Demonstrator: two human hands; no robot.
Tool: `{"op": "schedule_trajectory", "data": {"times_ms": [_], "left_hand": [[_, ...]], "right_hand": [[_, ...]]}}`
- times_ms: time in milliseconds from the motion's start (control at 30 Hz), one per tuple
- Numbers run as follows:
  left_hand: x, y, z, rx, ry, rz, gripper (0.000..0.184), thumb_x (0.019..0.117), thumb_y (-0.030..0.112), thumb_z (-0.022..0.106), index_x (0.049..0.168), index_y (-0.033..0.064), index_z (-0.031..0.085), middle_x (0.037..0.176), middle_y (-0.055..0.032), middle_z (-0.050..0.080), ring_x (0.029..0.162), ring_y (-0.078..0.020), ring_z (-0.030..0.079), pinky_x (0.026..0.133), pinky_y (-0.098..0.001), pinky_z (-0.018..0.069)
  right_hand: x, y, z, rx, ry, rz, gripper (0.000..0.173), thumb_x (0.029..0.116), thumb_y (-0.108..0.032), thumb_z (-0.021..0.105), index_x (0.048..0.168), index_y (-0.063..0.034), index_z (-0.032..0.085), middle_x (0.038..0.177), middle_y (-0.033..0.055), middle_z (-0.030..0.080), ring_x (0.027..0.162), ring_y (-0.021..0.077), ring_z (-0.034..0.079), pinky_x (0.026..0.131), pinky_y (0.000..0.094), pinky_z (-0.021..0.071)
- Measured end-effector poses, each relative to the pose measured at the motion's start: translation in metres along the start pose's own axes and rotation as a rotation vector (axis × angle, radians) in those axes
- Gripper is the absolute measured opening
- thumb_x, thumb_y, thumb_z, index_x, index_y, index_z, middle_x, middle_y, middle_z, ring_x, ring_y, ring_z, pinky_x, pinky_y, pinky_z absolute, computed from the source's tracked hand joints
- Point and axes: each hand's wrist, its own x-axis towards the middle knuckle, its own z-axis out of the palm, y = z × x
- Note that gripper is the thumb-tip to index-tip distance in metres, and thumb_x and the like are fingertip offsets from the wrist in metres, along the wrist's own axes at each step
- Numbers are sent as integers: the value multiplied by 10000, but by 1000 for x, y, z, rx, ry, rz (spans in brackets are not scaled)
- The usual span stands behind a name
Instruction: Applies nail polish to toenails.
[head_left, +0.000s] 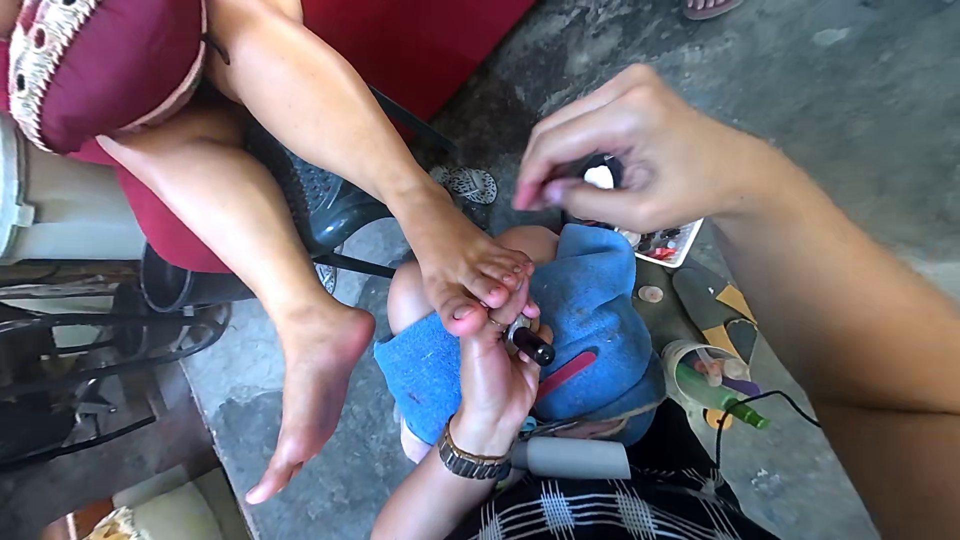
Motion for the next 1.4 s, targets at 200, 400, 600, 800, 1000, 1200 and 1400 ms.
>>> {"op": "schedule_trajectory", "data": {"times_ms": [200,400,600,800,1000,1200,1400], "left_hand": [[-17,1,-13,130,-57,127,142,971,48,577,866,30,671,722,-83,644,549,-74,589,493,-191,497],[-26,1,-8,104,-113,195,144,1019,127,568,997,71,700,796,-70,674,620,-76,644,554,-216,556],[-22,-1,4,77,-79,172,198,1031,133,559,893,83,693,663,-33,579,552,-69,570,524,-218,512],[-20,-1,10,83,-33,169,218,1049,176,556,918,74,697,726,-53,624,542,-66,567,485,-190,492],[-20,-3,12,128,20,200,271,1055,161,540,851,50,680,693,-60,613,516,-70,557,465,-185,485],[-19,-7,7,145,-13,273,272,1054,124,506,845,52,665,664,-49,593,505,-62,541,470,-175,470],[-17,-10,1,159,-19,313,236,1033,105,531,850,63,673,673,-48,599,531,-68,571,490,-189,498]], "right_hand": [[-35,-52,38,240,143,7,414,926,-418,641,681,-99,542,621,-70,497,602,-7,493,563,185,409],[-44,-87,90,71,239,-8,95,952,-81,691,1001,-22,746,946,54,666,930,72,632,813,185,542],[-50,-99,97,-134,330,22,109,943,-56,691,1033,-14,738,994,69,727,1001,127,677,903,245,564],[-57,-103,99,-123,462,79,135,898,-108,769,958,-26,681,981,52,711,1006,160,705,955,367,614],[-59,-101,96,71,515,138,193,931,-158,740,1057,-52,641,1008,9,676,965,98,685,834,266,623],[-59,-99,95,129,507,157,194,946,-189,722,1065,-68,629,996,-14,679,945,66,672,817,230,599],[-55,-98,97,117,517,153,192,930,-164,732,1053,-59,628,990,-1,680,952,80,672,830,244,597]]}}
